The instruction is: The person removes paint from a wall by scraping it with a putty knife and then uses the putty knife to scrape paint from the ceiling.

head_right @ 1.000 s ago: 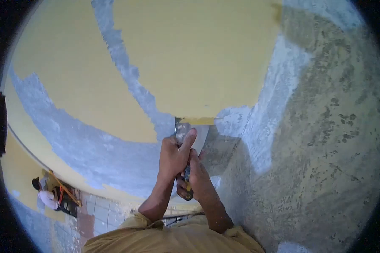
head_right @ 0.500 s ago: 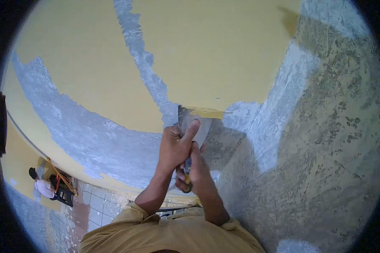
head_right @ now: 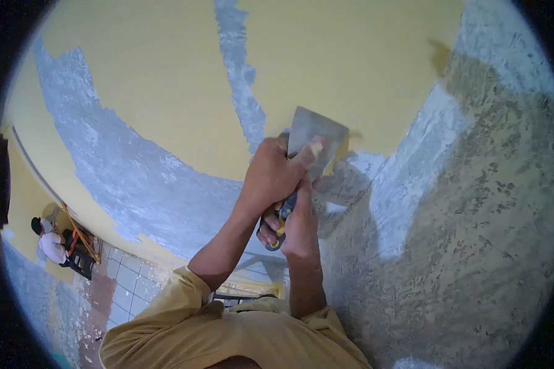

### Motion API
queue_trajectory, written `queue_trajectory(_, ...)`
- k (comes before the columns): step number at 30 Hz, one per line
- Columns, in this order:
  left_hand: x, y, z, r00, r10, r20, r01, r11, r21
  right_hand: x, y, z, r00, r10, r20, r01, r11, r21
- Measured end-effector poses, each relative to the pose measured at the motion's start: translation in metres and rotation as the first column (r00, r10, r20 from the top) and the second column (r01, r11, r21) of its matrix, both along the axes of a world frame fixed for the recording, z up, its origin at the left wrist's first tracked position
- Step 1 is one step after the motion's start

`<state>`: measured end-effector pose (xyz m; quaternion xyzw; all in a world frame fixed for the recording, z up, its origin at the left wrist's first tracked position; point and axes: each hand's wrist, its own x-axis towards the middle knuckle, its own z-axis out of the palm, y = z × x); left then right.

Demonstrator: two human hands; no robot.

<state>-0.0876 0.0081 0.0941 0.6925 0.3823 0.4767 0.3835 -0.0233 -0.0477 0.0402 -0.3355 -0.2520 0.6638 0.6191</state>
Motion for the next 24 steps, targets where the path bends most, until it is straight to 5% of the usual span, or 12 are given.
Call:
queue_trajectory(4,0.008,-0.006,-0.044,0.997,-0.057,0.042,0.056,0.998,0.025,0.002,-0.02,-0.032,0.996,0.016,-0.091,-0.022,0.998,-0.064)
queue_trajectory(7,0.023,-0.015,-0.074,0.987,-0.08,0.141,0.098,0.988,-0.121,0.018,-0.033,-0.047,0.998,-0.031,-0.058,0.022,0.988,-0.153)
queue_trajectory(10,0.033,-0.015,-0.095,0.998,-0.052,0.034,0.056,0.991,-0.119,0.033,-0.038,-0.066,0.999,-0.003,-0.047,-0.007,0.979,-0.203)
queue_trajectory(17,0.04,-0.017,-0.089,0.985,-0.097,0.143,0.139,0.934,-0.328,0.041,-0.037,-0.062,1.0,-0.015,0.014,0.017,0.987,-0.162)
queue_trajectory(19,0.044,-0.015,-0.079,0.988,-0.015,0.154,0.036,0.99,-0.134,0.042,-0.03,-0.055,0.998,-0.057,0.025,0.06,0.984,-0.17)
queue_trajectory(24,0.045,-0.013,-0.055,0.975,-0.091,0.202,0.128,0.976,-0.176,0.045,-0.03,-0.042,0.999,-0.038,0.008,0.039,0.989,-0.146)
